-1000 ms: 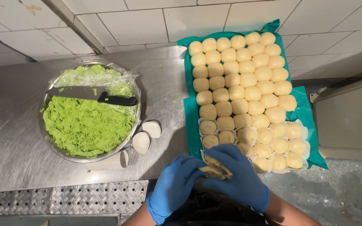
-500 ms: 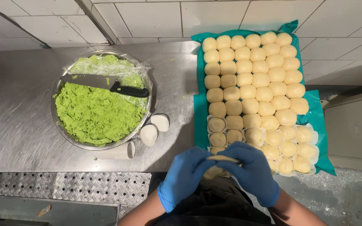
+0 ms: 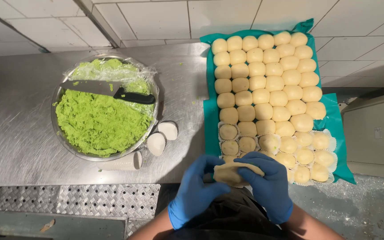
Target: Filling flattened dough with green paste and rolling them into buns to place in paper liners.
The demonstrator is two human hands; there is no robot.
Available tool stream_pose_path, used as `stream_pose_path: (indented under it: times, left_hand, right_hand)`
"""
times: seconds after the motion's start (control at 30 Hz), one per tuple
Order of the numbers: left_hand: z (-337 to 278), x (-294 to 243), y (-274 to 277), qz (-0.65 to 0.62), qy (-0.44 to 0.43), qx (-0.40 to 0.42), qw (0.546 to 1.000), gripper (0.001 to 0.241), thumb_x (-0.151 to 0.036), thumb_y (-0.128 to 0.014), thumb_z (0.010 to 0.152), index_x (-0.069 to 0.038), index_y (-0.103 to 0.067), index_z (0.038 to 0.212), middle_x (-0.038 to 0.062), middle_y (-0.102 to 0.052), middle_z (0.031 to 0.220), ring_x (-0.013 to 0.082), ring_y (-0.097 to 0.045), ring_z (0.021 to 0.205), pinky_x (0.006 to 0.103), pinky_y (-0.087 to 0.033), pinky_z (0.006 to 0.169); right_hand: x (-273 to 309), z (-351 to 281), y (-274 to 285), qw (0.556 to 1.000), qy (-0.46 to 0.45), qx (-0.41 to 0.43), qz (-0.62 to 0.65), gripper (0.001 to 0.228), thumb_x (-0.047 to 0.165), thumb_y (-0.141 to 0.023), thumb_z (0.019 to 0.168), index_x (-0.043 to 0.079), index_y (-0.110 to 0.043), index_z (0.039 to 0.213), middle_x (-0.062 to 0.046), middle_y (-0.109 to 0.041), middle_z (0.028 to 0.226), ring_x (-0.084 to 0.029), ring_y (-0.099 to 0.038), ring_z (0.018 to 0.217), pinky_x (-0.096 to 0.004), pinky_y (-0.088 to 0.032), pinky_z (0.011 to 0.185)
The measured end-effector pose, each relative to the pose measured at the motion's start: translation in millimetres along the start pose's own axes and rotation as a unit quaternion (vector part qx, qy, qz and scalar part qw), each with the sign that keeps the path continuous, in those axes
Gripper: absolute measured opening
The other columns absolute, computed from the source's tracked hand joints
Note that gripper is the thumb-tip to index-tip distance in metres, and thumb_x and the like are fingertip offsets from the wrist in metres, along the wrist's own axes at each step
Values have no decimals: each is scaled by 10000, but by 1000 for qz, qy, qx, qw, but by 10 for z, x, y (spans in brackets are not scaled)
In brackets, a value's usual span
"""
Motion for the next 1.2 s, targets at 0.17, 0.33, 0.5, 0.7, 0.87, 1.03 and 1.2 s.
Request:
stream_pose_path:
  times: [0.17,0.33,0.5,0.7,0.87,1.03,1.2]
  left_hand:
    - [-108,300,54,98,29,-14,995,251,-90,-859,860,-20,-645,971,98,-652,844,188,-632,754,307,-535,686]
    - [8,-265,55,119,-71,34,990,334,-34,-862,773,-18,-668,1044,85,-668,881,151,-618,785,331,-536,710]
    - [-37,102,48,60,36,9,998,239,-70,-811,843,-23,-660,1022,24,-668,828,98,-603,733,279,-521,672]
    - [-111,479,168,-13,86,13,996,237,-61,-787,871,-45,-671,1077,14,-616,843,92,-529,767,229,-467,700]
    - [-41,248,109,-267,96,75,956,539,-65,-665,885,-105,-534,1407,47,-592,1230,129,-567,1139,262,-465,1003]
    - [-298,277,362,-342,-2,11,940,476,-187,-554,1028,51,-513,1438,163,-566,1455,268,-480,1419,409,-390,1181]
    - [-667,859,1209,-473,83,-238,844,506,-242,-594,1011,18,-514,1437,160,-604,1396,286,-564,1307,435,-442,1111]
  right_hand:
    - [654,83,-46,995,101,11,14,450,-31,-697,609,-7,-710,1058,-89,-684,1081,-188,-674,944,-285,-540,818]
    - [6,-20,62,1000,-1,4,25,142,39,-796,801,-8,-797,935,-97,-749,950,-174,-708,842,-318,-565,717]
    - [-157,11,150,992,-10,-33,121,126,20,-685,859,-32,-739,960,-89,-729,988,-150,-661,889,-295,-530,779]
    - [-43,44,-18,986,-106,43,119,364,-42,-725,735,-19,-728,1099,-77,-704,944,-140,-637,877,-303,-529,771]
    - [-212,86,-296,972,-104,61,201,236,-8,-734,834,-50,-725,1066,-77,-743,990,-142,-671,922,-311,-555,827]
    - [-390,363,-658,989,-123,55,53,322,64,-781,817,-23,-742,1124,-112,-734,999,-167,-665,915,-337,-557,810]
    - [530,1211,-1393,969,179,158,-64,479,227,-738,884,66,-653,1326,-156,-711,1174,-257,-658,1111,-369,-527,962]
Point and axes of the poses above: each hand's wrist, its own z-axis towards the middle knuckle, its own y-axis out of the back of the hand, x = y × z, the point moved 8 cm from there along z, towards the middle knuckle
